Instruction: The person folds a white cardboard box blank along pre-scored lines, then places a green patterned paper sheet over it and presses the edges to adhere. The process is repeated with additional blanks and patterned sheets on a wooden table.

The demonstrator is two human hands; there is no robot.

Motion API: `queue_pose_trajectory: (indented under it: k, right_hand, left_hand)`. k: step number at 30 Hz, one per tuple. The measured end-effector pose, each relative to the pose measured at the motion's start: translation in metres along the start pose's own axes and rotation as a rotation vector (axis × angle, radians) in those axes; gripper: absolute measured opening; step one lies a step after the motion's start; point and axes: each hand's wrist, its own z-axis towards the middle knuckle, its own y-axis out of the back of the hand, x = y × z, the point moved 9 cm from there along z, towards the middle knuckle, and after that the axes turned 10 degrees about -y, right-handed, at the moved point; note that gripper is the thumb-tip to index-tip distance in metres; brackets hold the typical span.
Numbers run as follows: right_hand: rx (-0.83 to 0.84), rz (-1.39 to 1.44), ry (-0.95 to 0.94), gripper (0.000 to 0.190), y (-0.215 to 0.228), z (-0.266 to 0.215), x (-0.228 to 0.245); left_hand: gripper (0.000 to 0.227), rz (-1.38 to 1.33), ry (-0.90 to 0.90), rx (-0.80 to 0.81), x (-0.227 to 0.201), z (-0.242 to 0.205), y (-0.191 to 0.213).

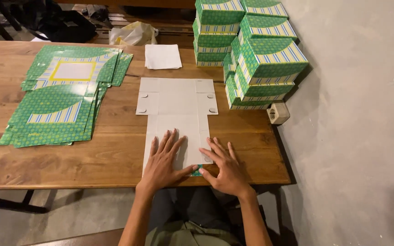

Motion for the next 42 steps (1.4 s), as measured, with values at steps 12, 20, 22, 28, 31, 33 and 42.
queue_pose_trajectory:
  k: [12, 20, 22, 28, 31, 33, 42]
  right_hand:
    - [0.022, -0.013, -0.087, 0.051, -0.007, 0.001, -0.008]
    - [-0.139, 0.039, -0.204, 0.040, -0.009, 0.000, -0.006]
    - [-0.172, 0.044, -0.197, 0.038, -0.007, -0.002, -0.004]
    - [-0.142, 0.000, -0.153, 0.041, -0.007, -0.004, 0.000]
    - [-0.071, -0.047, -0.096, 0.047, -0.010, -0.006, -0.002]
    - [-0.019, -0.038, -0.056, 0.052, -0.011, -0.007, 0.000]
    - [0.050, 0.005, 0.091, 0.059, -0.017, -0.009, -0.006]
  left_hand:
    - [0.096, -0.023, -0.036, 0.005, -0.006, -0.005, 0.007]
    - [0.096, -0.026, -0.054, 0.018, -0.004, -0.002, 0.002]
    - [0.095, -0.041, -0.051, 0.012, -0.005, -0.003, 0.005]
    - [0.086, -0.119, -0.019, -0.056, 0.004, -0.004, 0.005]
    - [0.085, -0.122, -0.004, -0.061, 0.004, -0.005, 0.005]
    - [0.082, -0.137, -0.042, -0.088, 0.005, -0.005, 0.004]
    - [0.082, -0.093, -0.142, -0.173, -0.005, -0.008, 0.011]
